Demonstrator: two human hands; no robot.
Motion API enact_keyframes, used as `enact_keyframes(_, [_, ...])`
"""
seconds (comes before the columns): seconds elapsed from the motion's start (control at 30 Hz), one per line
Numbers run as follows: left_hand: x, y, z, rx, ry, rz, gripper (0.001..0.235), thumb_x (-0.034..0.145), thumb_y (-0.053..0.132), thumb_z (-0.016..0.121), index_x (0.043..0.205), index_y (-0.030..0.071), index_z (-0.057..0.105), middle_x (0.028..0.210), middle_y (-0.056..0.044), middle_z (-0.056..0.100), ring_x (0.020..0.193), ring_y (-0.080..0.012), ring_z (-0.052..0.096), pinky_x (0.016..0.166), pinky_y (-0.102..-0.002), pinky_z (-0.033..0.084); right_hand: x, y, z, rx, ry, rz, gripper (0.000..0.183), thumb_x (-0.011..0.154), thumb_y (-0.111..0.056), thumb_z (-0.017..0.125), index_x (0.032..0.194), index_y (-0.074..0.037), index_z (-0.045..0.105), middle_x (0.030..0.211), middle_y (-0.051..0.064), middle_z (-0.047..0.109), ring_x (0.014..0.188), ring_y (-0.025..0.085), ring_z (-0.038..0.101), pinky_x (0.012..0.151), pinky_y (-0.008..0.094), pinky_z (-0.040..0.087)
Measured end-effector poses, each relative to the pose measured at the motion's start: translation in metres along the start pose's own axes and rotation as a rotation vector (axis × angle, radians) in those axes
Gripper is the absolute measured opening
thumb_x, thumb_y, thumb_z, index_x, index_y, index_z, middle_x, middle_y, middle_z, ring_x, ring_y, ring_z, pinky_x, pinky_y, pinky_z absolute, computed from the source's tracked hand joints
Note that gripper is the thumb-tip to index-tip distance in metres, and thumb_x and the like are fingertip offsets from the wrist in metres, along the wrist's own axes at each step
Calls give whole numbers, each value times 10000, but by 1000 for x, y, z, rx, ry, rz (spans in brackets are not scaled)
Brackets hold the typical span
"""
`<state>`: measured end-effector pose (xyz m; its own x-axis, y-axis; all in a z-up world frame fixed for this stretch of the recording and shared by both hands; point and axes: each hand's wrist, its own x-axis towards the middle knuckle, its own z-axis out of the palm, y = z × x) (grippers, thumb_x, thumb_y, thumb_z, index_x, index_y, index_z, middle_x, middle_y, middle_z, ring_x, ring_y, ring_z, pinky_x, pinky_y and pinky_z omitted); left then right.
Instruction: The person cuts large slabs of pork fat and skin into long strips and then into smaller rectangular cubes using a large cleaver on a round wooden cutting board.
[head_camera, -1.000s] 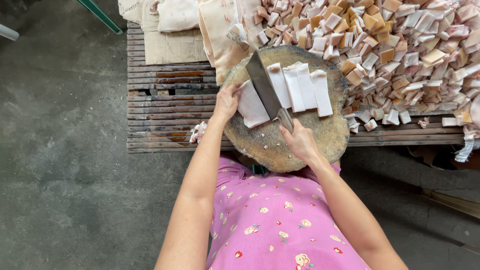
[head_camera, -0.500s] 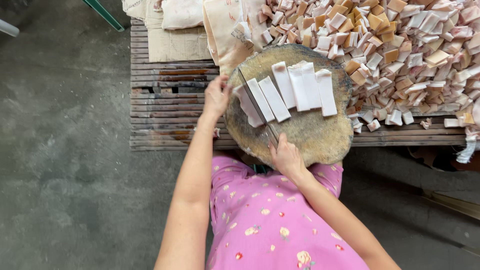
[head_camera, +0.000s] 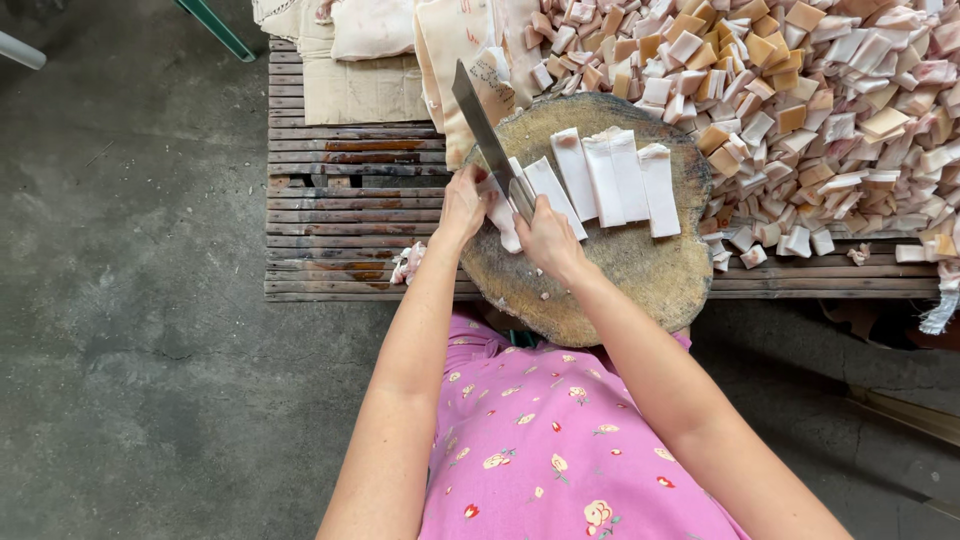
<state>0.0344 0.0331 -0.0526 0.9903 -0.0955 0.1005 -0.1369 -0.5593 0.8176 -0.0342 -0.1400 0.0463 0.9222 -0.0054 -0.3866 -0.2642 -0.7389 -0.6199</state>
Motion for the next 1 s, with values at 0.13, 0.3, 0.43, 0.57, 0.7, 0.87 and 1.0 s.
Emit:
enact_keyframes(0.13, [-11,8,2,-32,-42,-139,371,804,55,749,1121,-36,579,1072,-277,679,1052,-461,646,904,-483,513,-10,-1,-3,36,7,-1,440,994,-353,592,1177,38,503,986,375,678,990,543,659,865,578,516])
enact_keyframes(0.3, [-10,5,8,-15,62,-54,293,833,24,716,1104,-16,611,1091,-254,697,1038,-436,676,907,-462,529,-71,20,-17,9,-101,125,430,1023,-363,535,1196,29,496,951,331,700,921,491,727,805,579,554])
enact_keyframes(0.43, [-11,0,6,-57,12,-193,238,917,67,670,1130,-9,598,1066,-201,718,992,-337,720,889,-419,542,-119,43,-34,95,-109,204,393,980,-380,577,1144,-23,562,814,260,708,745,381,708,665,519,543])
enact_keyframes(0.57, [-21,0,-18,-343,-80,-293,301,932,123,683,1215,30,640,1080,-102,729,967,-218,711,849,-360,581,-137,64,-50,203,-69,233,404,976,-428,570,1085,-41,613,719,193,688,575,270,652,534,468,535])
enact_keyframes(0.7, [-39,11,-58,-759,-232,-464,311,990,159,625,1275,34,634,1090,-43,707,965,-142,697,818,-343,635,-137,110,-85,-41,227,89,486,1006,-470,576,1162,-10,586,699,184,702,616,321,717,556,475,569])
enact_keyframes(0.87, [-43,38,-82,-823,-312,-490,331,994,144,616,1286,-13,620,1077,-66,707,956,-139,711,825,-346,649,-125,169,-112,-344,479,100,408,1057,-395,597,1135,4,554,789,274,707,767,482,710,704,557,578])
enact_keyframes(1.0, [-36,44,-77,-768,-350,-497,316,997,142,610,1267,-19,637,1084,-67,719,957,-136,719,827,-326,653,-113,180,-95,-311,381,161,392,1044,-363,586,1133,12,521,768,315,687,751,511,711,656,566,584])
